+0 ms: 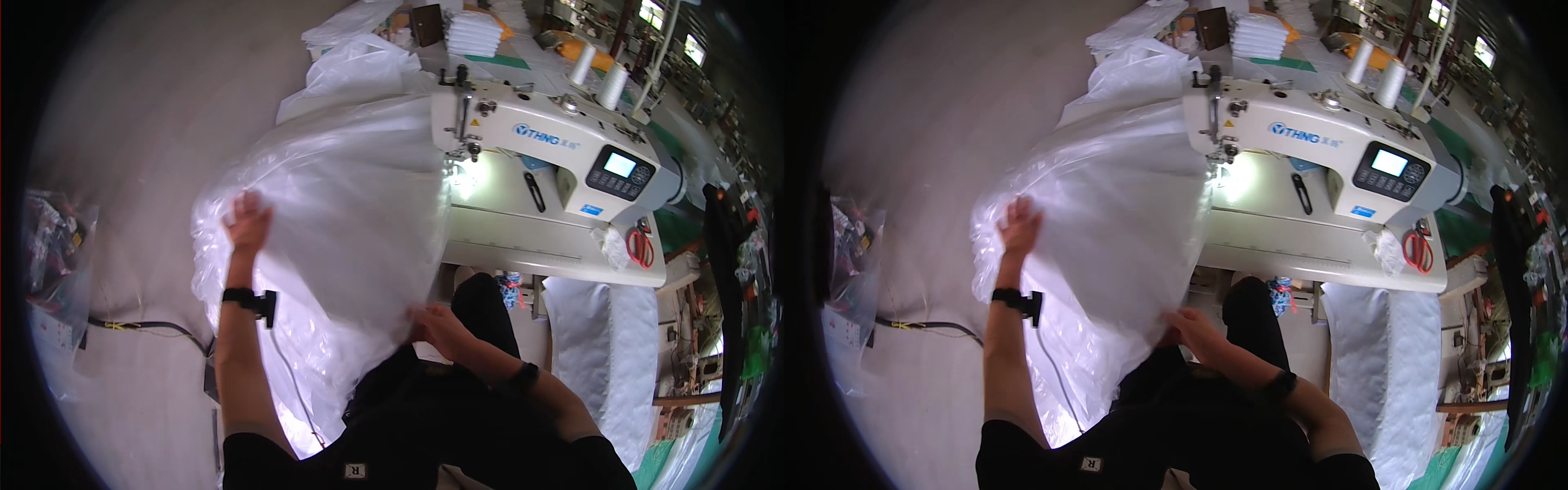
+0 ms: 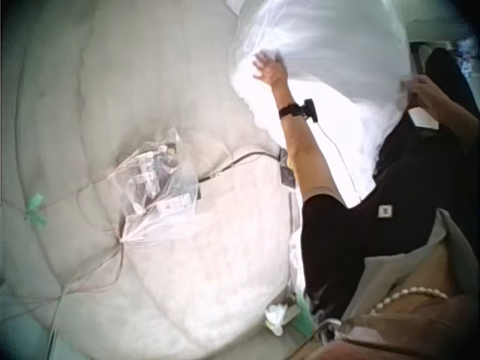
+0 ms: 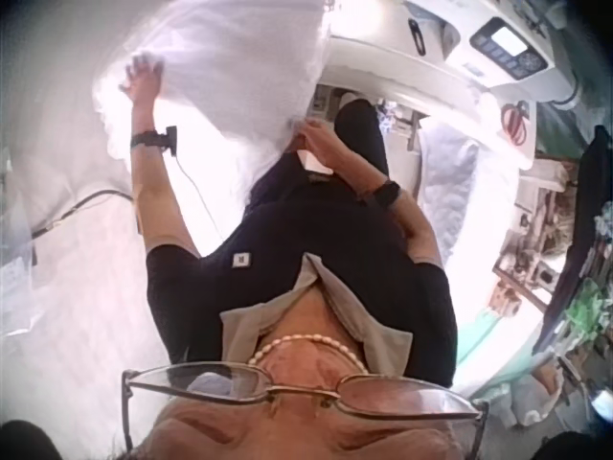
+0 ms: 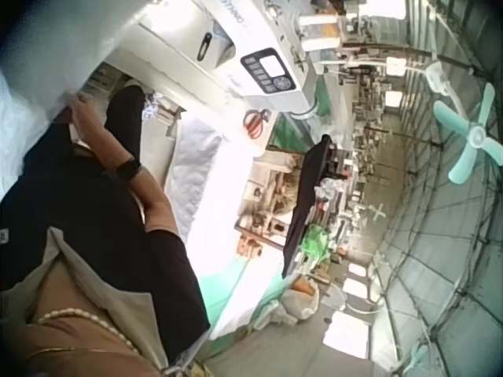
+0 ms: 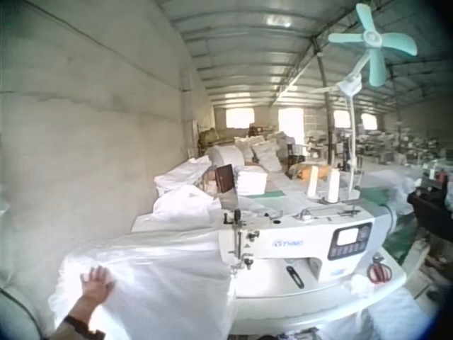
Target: Sewing white synthetic material using an industrial sewing machine.
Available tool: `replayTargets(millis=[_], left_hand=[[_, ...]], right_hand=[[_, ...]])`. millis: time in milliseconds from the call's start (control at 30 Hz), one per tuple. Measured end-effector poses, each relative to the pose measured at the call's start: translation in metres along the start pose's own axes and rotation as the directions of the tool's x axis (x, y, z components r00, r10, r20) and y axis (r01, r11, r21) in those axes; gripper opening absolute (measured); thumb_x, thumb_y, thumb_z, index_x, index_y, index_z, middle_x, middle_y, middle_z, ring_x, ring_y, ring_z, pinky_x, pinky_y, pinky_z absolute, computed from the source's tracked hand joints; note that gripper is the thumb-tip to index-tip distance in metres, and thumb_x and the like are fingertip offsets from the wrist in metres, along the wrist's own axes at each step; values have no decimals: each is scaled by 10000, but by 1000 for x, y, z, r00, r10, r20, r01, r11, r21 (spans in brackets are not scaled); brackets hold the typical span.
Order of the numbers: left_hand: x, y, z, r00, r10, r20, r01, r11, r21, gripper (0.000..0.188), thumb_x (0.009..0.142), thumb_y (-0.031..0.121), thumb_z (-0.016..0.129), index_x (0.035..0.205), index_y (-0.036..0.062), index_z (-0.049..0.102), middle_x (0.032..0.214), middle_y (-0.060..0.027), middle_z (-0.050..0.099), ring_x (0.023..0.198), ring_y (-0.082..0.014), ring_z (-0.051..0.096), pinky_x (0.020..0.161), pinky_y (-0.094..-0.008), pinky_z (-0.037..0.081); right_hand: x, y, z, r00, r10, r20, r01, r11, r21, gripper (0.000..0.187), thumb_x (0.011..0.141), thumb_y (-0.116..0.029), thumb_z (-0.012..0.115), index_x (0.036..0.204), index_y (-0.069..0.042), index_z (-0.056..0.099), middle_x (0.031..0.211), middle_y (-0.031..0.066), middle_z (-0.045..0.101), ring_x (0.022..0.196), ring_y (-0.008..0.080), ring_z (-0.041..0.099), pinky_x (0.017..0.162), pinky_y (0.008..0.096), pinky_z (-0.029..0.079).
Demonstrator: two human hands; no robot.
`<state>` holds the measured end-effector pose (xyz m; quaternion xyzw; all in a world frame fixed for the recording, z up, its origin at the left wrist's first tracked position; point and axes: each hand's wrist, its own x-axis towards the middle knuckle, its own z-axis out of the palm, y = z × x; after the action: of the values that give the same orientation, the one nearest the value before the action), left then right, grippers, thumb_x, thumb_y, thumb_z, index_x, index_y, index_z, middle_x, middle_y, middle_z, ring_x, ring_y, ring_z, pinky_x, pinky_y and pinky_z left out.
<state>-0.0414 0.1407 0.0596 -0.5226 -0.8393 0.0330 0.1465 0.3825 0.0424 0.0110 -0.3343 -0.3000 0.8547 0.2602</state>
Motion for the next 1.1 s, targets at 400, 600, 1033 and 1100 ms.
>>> replayTargets(millis=[400, 600, 1033, 1100], left_hand=[[-57, -22, -7, 979, -157, 131, 174, 977, -124, 486, 843, 336, 569, 1225, 54, 469, 1212, -187, 534, 1111, -354, 521, 887, -532, 424], [-41, -100, 33, 933, -294, -209, 216, 919, -331, 176, 878, 154, 452, 872, 22, 568, 873, -212, 646, 833, -401, 622, 721, -495, 490], [-98, -45, 42, 843, -29, 537, 537, 112, -836, 488, 859, 435, 613, 655, -5, 560, 626, -112, 590, 577, -202, 635, 498, -384, 523], [-97, -55, 34, 903, -214, 373, 430, 421, -799, 505, 878, 408, 596, 608, -16, 545, 507, -95, 532, 425, -201, 566, 398, -359, 477]], right_hand=[[-13, 3, -30, 995, -68, -70, 83, 969, 234, 407, 969, -362, 392, 1141, -20, 530, 1041, 83, 607, 951, 217, 609, 812, 410, 506], [-4, -11, -15, 969, -58, -239, 98, 983, 157, 458, 952, -476, 377, 1068, -62, 533, 863, 30, 564, 743, 141, 527, 666, 330, 456], [17, -32, -20, 902, -300, -309, 281, 954, -107, 255, 895, -257, 597, 1004, -27, 622, 792, 7, 626, 631, 94, 577, 522, 246, 464], [17, -32, -20, 908, -271, -320, 261, 963, -74, 245, 884, -255, 617, 1001, -40, 628, 780, 2, 628, 611, 94, 578, 496, 245, 461]])
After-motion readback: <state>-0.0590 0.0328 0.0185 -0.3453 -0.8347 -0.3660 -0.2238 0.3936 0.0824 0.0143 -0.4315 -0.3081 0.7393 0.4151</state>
